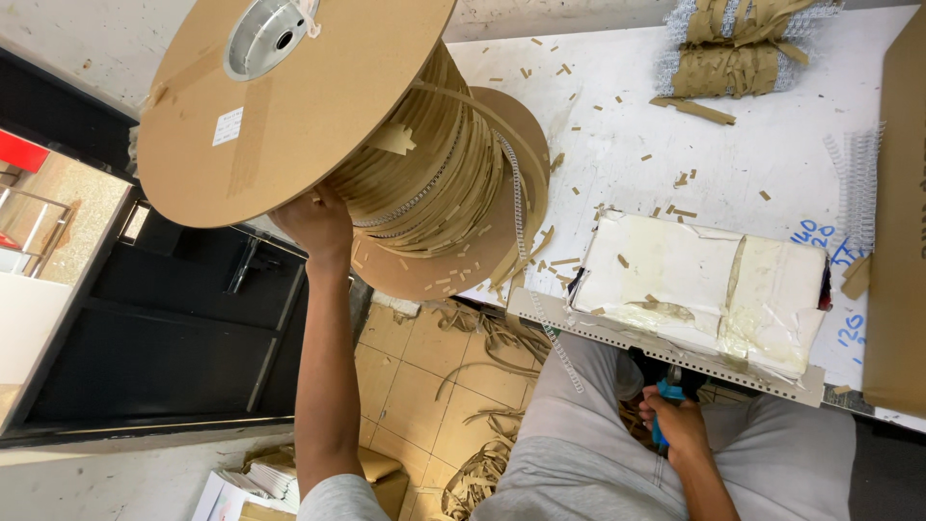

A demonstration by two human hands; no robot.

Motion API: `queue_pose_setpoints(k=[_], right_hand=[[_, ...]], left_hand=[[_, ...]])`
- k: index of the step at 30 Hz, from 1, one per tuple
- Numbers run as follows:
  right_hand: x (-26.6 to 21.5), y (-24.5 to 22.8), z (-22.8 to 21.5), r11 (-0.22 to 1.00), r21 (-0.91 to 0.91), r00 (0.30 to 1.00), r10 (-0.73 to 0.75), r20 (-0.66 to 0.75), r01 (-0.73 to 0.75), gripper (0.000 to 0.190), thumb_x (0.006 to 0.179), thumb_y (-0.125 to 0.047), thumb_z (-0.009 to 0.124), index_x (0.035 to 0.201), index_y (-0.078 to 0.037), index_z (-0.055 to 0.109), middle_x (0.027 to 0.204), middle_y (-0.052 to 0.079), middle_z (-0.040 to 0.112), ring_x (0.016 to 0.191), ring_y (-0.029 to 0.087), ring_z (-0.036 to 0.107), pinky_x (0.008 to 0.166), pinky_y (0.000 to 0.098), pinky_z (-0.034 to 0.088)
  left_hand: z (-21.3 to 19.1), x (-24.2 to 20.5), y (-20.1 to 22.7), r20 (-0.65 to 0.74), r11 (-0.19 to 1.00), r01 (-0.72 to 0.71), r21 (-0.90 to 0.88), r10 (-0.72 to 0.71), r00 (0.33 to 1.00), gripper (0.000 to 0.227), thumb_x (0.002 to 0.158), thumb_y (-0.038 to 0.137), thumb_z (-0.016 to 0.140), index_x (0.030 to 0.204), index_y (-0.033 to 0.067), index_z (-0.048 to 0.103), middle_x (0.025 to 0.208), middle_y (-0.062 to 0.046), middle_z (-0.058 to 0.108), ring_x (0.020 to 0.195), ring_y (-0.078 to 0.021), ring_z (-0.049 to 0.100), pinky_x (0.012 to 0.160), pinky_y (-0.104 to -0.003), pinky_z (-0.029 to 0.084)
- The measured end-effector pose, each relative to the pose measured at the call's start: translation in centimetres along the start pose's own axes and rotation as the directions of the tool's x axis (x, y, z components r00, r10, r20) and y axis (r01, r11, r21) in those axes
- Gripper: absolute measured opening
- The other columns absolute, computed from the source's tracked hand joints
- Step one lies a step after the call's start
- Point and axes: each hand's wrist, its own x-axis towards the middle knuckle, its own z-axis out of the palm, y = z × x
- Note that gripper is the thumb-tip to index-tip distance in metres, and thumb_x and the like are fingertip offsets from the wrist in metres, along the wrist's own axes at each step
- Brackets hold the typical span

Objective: The person cuts a white spiral cable from a large cardboard spool using blue-handled scissors. They repeatedly measure and cut segments, placing the cut pieces on a white surface. The person also adjusts the spool and handles the cable with both hands throughout the task.

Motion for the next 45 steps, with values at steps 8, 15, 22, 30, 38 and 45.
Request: queue_pose_setpoints(k=[8, 15, 22, 30, 38, 45], right_hand=[[-1.3, -0.9, 0.3, 0.999, -0.025, 1.000, 0.028, 0.005, -0.028, 0.015, 0.100, -0.005, 0.067, 0.108, 0.001, 0.079, 0.089, 0.018, 0.076, 0.073, 0.025, 0.066, 0.066, 0.0394, 0.054], [-0.3, 0.2, 1.1, 0.993, -0.037, 0.994, -0.110, 0.013, 0.110, 0.025, 0.093, -0.007, 0.073, 0.115, 0.001, 0.081, 0.091, 0.027, 0.079, 0.080, 0.034, 0.076, 0.079, 0.0543, 0.064], [-0.8, 1.1, -0.7, 0.992, -0.040, 0.993, -0.119, -0.020, 0.119, 0.025, 0.091, -0.007, 0.075, 0.114, 0.000, 0.081, 0.088, 0.026, 0.078, 0.076, 0.034, 0.076, 0.073, 0.0519, 0.065], [-1.0, -0.2, 0.0, 0.994, -0.001, 0.992, -0.113, -0.049, 0.113, 0.023, 0.090, -0.009, 0.075, 0.111, -0.002, 0.081, 0.086, 0.024, 0.078, 0.072, 0.031, 0.075, 0.063, 0.0474, 0.065], [-0.4, 0.2, -0.3, 0.993, -0.018, 0.991, -0.121, -0.055, 0.120, 0.025, 0.088, -0.010, 0.076, 0.112, -0.002, 0.081, 0.086, 0.023, 0.078, 0.073, 0.029, 0.076, 0.066, 0.0465, 0.065], [-0.8, -0.2, -0.4, 0.993, -0.009, 0.992, -0.118, -0.034, 0.118, 0.027, 0.091, -0.009, 0.073, 0.115, 0.000, 0.079, 0.091, 0.025, 0.078, 0.080, 0.031, 0.076, 0.077, 0.0502, 0.064]], left_hand=[[-0.5, 1.7, -0.2, 0.047, 0.998, -0.054, 0.015, 0.053, 0.997, 0.030, 0.091, -0.010, 0.058, 0.108, -0.0033, 0.081, 0.104, -0.017, 0.080, 0.097, -0.0428, 0.075, 0.086, -0.049, 0.060], [-2.0, -2.0, 4.2, 0.641, 0.737, 0.370, -0.566, 0.111, 0.760, 0.029, 0.106, 0.003, 0.056, 0.103, -0.0217, 0.070, 0.082, -0.028, 0.060, 0.086, -0.0486, 0.064, 0.093, -0.051, 0.050], [0.2, -7.7, 8.1, 0.689, 0.871, 0.474, -0.130, -0.265, 0.675, 0.052, 0.100, 0.054, 0.083, 0.117, 0.0079, 0.064, 0.100, -0.013, 0.065, 0.099, -0.0356, 0.071, 0.085, -0.047, 0.055], [7.4, 0.8, 2.9, -0.080, 0.969, 0.003, 0.249, 0.017, 0.997, 0.015, 0.083, 0.019, 0.070, 0.069, 0.0135, 0.067, 0.055, -0.004, 0.056, 0.045, -0.0317, 0.060, 0.055, -0.039, 0.052], [4.2, 2.1, 6.3, -0.018, 0.993, 0.070, 0.095, -0.069, 0.997, 0.018, 0.092, 0.023, 0.075, 0.085, 0.0067, 0.074, 0.067, -0.014, 0.064, 0.061, -0.0426, 0.066, 0.065, -0.047, 0.054], [1.7, 0.4, 3.2, 0.200, 0.985, 0.125, 0.117, -0.147, 0.969, 0.017, 0.097, 0.022, 0.063, 0.099, 0.0119, 0.076, 0.069, -0.014, 0.066, 0.064, -0.0467, 0.070, 0.060, -0.054, 0.057]])
